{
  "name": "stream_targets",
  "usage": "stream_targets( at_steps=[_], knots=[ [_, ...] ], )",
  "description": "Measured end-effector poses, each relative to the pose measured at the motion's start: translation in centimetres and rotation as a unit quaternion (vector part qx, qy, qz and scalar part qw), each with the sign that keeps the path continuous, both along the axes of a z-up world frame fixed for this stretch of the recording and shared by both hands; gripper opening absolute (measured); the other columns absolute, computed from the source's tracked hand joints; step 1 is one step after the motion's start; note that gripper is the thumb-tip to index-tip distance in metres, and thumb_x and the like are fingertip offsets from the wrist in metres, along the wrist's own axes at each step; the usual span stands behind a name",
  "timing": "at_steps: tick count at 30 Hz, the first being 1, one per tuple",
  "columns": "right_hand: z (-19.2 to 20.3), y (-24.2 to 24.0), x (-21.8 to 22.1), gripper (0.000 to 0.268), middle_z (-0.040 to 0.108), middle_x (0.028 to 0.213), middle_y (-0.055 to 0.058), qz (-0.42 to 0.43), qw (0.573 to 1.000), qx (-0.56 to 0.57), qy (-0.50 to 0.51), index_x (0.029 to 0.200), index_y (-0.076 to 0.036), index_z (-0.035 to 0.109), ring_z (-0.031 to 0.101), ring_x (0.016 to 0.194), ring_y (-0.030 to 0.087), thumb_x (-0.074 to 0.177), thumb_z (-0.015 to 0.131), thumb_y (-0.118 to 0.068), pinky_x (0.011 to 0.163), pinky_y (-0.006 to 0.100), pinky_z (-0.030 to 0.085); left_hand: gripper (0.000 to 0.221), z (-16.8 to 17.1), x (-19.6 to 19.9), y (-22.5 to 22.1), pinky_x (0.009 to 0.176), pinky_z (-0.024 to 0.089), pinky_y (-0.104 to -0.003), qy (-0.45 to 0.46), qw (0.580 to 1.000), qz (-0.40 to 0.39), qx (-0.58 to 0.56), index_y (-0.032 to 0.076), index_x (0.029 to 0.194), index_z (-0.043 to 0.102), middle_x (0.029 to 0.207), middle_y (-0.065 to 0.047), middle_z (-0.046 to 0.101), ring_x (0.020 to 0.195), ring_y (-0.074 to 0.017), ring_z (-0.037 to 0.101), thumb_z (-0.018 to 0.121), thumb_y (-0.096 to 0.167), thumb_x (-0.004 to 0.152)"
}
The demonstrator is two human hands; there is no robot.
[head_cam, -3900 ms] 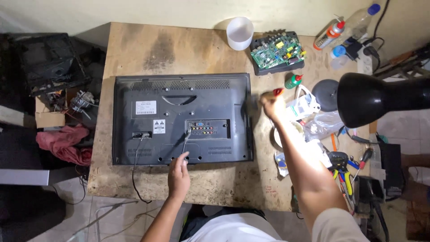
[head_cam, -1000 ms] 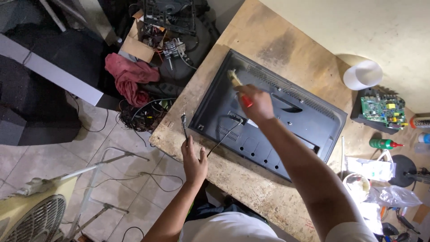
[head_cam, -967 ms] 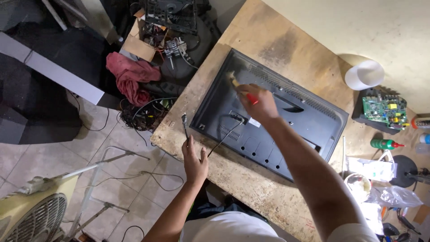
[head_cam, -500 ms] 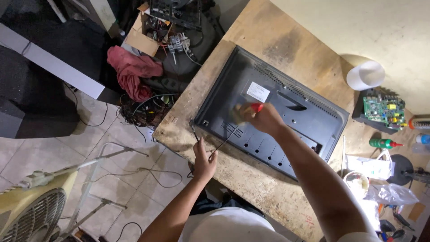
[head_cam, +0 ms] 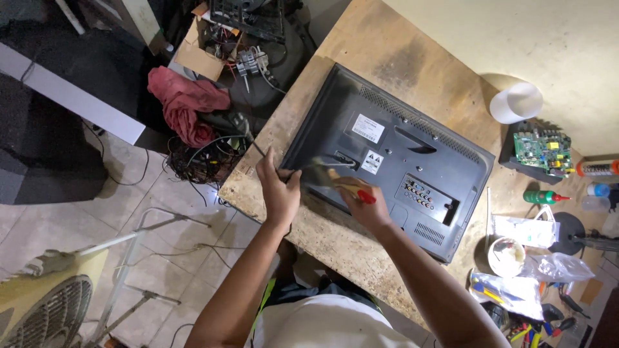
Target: Removing screws from the back panel of a television using an electric screwdriver on a repair bench.
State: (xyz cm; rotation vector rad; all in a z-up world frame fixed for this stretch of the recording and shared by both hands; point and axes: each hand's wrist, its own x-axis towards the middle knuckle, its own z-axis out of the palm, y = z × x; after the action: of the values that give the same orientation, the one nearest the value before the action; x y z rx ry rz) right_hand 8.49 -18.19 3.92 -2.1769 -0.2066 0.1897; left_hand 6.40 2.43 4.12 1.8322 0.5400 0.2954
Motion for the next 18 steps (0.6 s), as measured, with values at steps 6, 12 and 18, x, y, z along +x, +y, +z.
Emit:
stream_targets(
  at_steps=[6,12,18],
  knots=[
    [-2.1,-1.9,-1.0,0.027,0.075,0.105,0.0,0.034,0.956,-0.283,-0.068,0.112,-0.035,0.074,0.075,0.081,0.032,0.09,0.065,-0.024,0.07,0.044,0.061,0.078,-0.8,2.9,1.0,0.082,0.061,-0.052,-0.03,0.998,-0.028,0.04,0.003,0.156,0.033,0.14,-0.026,0.038,0.093,-0.0338,0.071,0.076,0.002,0.09],
    [6.1,1.4,1.0,0.028,0.078,0.109,0.017,0.17,0.973,-0.067,0.139,0.113,-0.016,0.076,0.073,0.098,0.046,0.086,0.068,-0.017,0.084,0.056,0.058,0.08,0.1,2.3,2.4,0.085,0.063,-0.049,0.039,0.998,-0.054,-0.012,0.006,0.158,0.03,0.149,-0.025,0.032,0.101,-0.0322,0.072,0.074,0.005,0.092],
    [6.0,-0.5,7.2,0.014,0.077,0.095,0.015,0.079,0.983,-0.154,-0.064,0.1,-0.012,0.079,0.074,0.079,0.032,0.087,0.075,-0.011,0.074,0.041,0.06,0.082,-1.9,-3.1,1.0,0.092,0.061,-0.054,0.099,0.994,-0.031,-0.034,0.009,0.153,0.035,0.145,-0.025,0.037,0.119,-0.0424,0.063,0.079,0.018,0.085]
  ],
)
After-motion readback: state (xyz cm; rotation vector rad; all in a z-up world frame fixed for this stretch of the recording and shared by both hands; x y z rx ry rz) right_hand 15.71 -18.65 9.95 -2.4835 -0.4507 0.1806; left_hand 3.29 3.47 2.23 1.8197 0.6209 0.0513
